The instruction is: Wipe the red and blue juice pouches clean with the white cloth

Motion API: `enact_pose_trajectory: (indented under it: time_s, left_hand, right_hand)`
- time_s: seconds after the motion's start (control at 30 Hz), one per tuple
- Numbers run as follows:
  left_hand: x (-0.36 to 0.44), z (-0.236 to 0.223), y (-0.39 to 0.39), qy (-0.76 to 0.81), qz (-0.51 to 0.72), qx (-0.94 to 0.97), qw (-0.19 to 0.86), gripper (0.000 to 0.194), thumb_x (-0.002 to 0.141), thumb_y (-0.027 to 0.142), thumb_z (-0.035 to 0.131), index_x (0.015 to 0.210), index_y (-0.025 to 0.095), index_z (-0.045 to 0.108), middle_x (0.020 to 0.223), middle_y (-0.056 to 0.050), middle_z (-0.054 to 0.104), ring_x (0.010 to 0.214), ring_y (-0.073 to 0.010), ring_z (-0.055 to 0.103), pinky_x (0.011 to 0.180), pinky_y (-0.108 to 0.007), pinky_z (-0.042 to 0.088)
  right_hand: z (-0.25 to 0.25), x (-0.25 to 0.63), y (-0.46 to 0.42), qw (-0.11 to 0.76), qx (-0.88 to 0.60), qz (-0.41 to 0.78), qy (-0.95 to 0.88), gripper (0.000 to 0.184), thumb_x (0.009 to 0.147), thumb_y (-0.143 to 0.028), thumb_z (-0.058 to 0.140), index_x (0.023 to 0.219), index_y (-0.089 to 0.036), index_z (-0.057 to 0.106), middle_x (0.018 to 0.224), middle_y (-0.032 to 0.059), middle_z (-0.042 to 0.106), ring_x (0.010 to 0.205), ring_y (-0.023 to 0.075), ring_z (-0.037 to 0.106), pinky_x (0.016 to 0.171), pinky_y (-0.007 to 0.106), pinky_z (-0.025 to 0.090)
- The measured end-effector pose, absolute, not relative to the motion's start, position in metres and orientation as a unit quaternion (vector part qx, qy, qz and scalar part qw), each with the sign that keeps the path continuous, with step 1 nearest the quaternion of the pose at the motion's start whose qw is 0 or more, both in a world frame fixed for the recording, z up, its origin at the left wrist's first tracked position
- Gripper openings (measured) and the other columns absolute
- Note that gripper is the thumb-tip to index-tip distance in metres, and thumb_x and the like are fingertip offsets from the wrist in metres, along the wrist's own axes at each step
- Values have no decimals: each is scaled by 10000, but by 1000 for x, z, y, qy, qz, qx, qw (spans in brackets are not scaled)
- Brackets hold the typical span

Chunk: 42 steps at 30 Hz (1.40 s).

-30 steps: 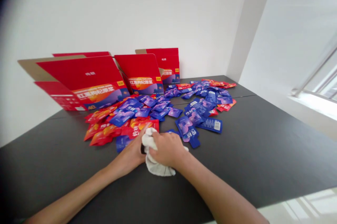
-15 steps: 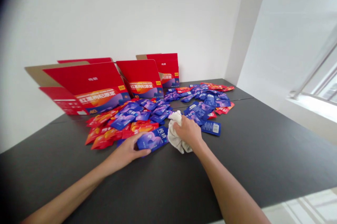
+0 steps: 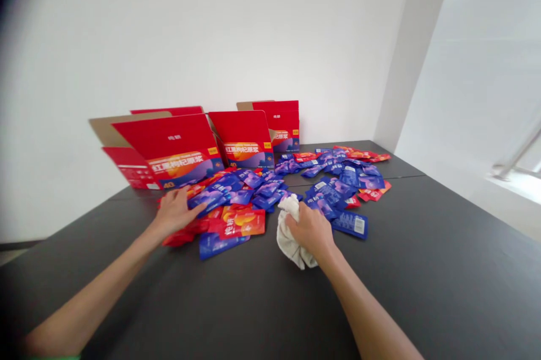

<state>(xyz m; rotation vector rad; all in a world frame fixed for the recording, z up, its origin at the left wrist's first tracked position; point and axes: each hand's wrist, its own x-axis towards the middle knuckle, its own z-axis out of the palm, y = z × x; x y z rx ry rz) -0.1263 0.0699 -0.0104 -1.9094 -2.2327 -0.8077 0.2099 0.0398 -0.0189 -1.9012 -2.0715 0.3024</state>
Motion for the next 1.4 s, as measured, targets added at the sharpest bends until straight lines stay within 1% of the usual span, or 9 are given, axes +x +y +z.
enact_pose_trajectory:
  time_s: [0.13,0.23,0.33,0.4,0.63,0.83,1.0,1.2,1.4]
  left_hand:
    - [-94,1,87,-661,-267,-696,84,721,786,460,493,1382,129,257,1433,-173,260,1323,-366,203,1069,-503,181]
    - [-54,2,119,-599,-230,-766,44,661,794,484,497,1374,222,315,1453,-103,277,1338,-321,211,1086,-460,165]
    - [-18,-7,152,-559,-181,-809,-23,696,722,547,588,1332,273,395,1449,-96,315,1332,-349,238,1060,-489,200]
    - [-3,-16,167,-543,-158,-822,-64,714,678,551,648,1299,268,440,1425,-113,358,1312,-357,284,1036,-499,245]
    - [10,-31,171,-512,-200,-825,-132,484,834,390,576,1253,171,476,1345,-110,450,1227,-278,419,1027,-532,285]
    - [9,-15,140,-492,-298,-795,-195,723,703,424,681,1325,158,425,1368,-105,460,1255,-275,415,1061,-381,298]
    - [-8,2,78,-486,-338,-764,-258,549,801,441,555,1286,195,486,1321,-57,522,1221,-254,464,1031,-373,340]
    - [-27,-5,-10,-484,-258,-744,-381,449,770,309,615,1212,254,556,1216,-3,608,1096,-235,566,959,-352,414]
    - [-31,-39,-41,-515,-251,-772,-275,487,740,310,649,1208,257,526,1247,-41,558,1156,-239,498,1010,-371,357]
  right_hand:
    - [-20,208,38,151,-657,105,-731,373,866,-463,372,1015,-180,563,931,101,667,872,240,624,662,292,385]
    - [-21,206,36,147,-650,103,-738,371,863,-463,381,1021,-180,563,945,101,668,885,239,623,671,293,389]
    - [-23,203,35,141,-640,99,-749,368,859,-463,393,1033,-186,561,935,95,672,876,236,626,680,293,392]
    - [-24,203,35,136,-633,96,-756,360,857,-462,397,1014,-184,566,914,97,673,856,236,630,674,295,393]
    - [-27,205,37,147,-618,94,-767,366,865,-461,376,1009,-177,558,909,109,671,858,249,627,672,307,389]
    - [-21,211,41,174,-644,114,-737,333,842,-460,425,972,-193,574,919,86,673,880,240,621,656,283,370]
    - [-13,224,47,188,-679,118,-700,422,859,-479,378,1054,-157,568,936,118,662,899,240,610,670,278,366]
    - [-3,223,40,238,-660,111,-704,378,856,-459,404,1034,-171,573,900,90,665,835,217,608,633,256,332]
    - [-6,191,9,209,-555,113,-797,309,861,-451,415,957,-187,543,828,56,666,754,187,610,586,244,283]
